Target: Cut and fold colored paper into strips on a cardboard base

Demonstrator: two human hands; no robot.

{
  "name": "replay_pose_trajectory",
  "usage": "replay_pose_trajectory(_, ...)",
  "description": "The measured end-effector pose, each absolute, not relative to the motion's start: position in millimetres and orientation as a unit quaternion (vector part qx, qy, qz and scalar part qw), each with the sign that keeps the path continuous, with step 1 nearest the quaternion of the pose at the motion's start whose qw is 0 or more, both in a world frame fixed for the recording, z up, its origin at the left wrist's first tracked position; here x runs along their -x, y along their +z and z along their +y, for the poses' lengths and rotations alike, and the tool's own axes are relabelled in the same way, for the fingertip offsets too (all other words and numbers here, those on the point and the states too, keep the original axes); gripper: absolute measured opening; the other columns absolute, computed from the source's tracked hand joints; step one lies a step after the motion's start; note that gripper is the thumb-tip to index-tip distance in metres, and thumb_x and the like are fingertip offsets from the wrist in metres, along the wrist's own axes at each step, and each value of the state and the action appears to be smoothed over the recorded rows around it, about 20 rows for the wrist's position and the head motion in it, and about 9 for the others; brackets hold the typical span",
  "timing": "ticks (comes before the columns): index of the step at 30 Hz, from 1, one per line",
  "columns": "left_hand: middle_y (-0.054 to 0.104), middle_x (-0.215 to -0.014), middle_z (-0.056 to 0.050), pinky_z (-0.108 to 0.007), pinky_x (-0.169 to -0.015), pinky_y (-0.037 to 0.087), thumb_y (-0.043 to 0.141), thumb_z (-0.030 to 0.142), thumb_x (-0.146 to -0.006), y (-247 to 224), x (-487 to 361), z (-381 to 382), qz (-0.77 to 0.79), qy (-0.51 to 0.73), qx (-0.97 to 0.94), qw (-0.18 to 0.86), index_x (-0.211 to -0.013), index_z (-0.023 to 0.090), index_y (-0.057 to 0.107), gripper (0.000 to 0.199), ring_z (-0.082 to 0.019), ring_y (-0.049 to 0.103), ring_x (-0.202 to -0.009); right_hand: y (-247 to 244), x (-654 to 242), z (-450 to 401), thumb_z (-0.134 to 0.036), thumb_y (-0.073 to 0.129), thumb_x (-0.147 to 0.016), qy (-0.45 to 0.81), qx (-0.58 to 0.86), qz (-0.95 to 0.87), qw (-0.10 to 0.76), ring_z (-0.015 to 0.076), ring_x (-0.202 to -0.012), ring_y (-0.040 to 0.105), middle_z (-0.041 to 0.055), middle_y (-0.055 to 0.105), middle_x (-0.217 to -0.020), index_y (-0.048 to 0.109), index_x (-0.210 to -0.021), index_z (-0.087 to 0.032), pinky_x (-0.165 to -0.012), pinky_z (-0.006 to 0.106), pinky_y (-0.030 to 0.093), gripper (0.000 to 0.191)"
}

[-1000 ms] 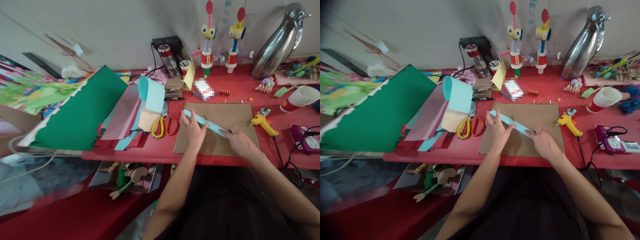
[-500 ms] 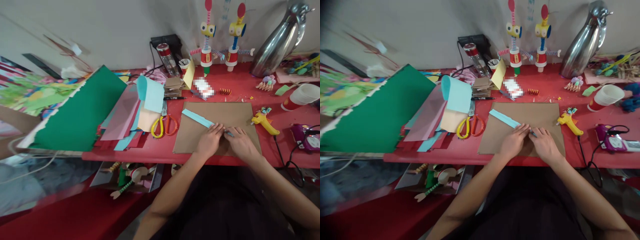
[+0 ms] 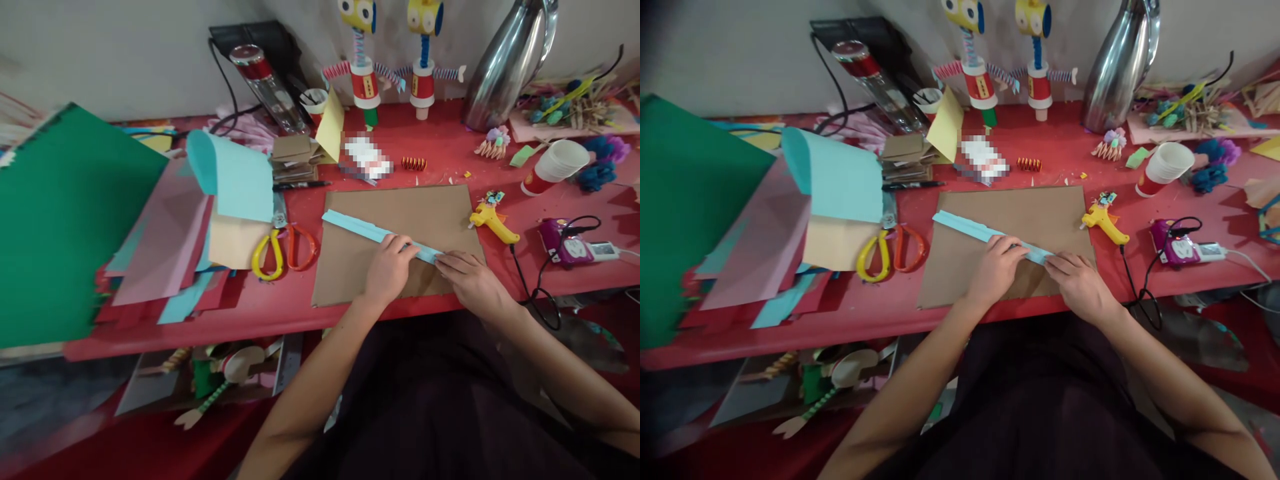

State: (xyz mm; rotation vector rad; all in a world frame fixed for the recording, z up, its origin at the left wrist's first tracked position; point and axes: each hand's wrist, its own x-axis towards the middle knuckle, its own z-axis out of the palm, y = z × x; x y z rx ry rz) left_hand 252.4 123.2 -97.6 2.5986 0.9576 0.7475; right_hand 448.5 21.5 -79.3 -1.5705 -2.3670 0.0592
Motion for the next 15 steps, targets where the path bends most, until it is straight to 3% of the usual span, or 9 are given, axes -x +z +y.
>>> replay_pose_trajectory(6, 0.064, -0.096, -0.003, -0.034, -0.087, 0.052, 0.06, 0.015, -0.09, -98, -254, 135, 0.324, 0.259, -0.881, 0.225, -0.093, 0.02, 0.066, 0.008, -0.018, 0.061, -0.093, -83, -444, 21, -0.007, 0.042, -0.094, 0.024, 0.556, -0.813, 0.172, 0.0284, -0.113, 0.062, 0.0134, 0.07, -0.119, 0.068, -0.12, -0.016, -0.091, 0.048, 0.055, 0.038)
replay_pose_trajectory(12, 0.063, -0.098, -0.004, -0.034, -0.087, 0.05, 0.062, 0.015, -0.089, -97, -256, 139, 0.338, 0.224, -0.882, 0.24, -0.092, 0.02, 0.062, 0.005, -0.019, 0.06, -0.095, -72, -446, 31, -0.016, 0.046, -0.096, 0.068, 0.543, -0.805, 0.23, 0.0251, -0.103, 0.066, 0.0104, 0.073, -0.108, 0.071, -0.112, -0.021, -0.09, 0.045, 0.056, 0.03)
replay_pose_trajectory(15, 0.063, -0.098, -0.004, -0.035, -0.087, 0.05, 0.062, 0.015, -0.088, -96, -256, 139, 0.338, 0.221, -0.882, 0.244, -0.091, 0.02, 0.061, 0.006, -0.019, 0.06, -0.095, -62, -468, 44, -0.02, 0.045, -0.094, 0.032, 0.617, -0.751, 0.234, 0.0269, -0.107, 0.064, 0.0104, 0.071, -0.111, 0.07, -0.11, -0.022, -0.094, 0.048, 0.052, 0.029)
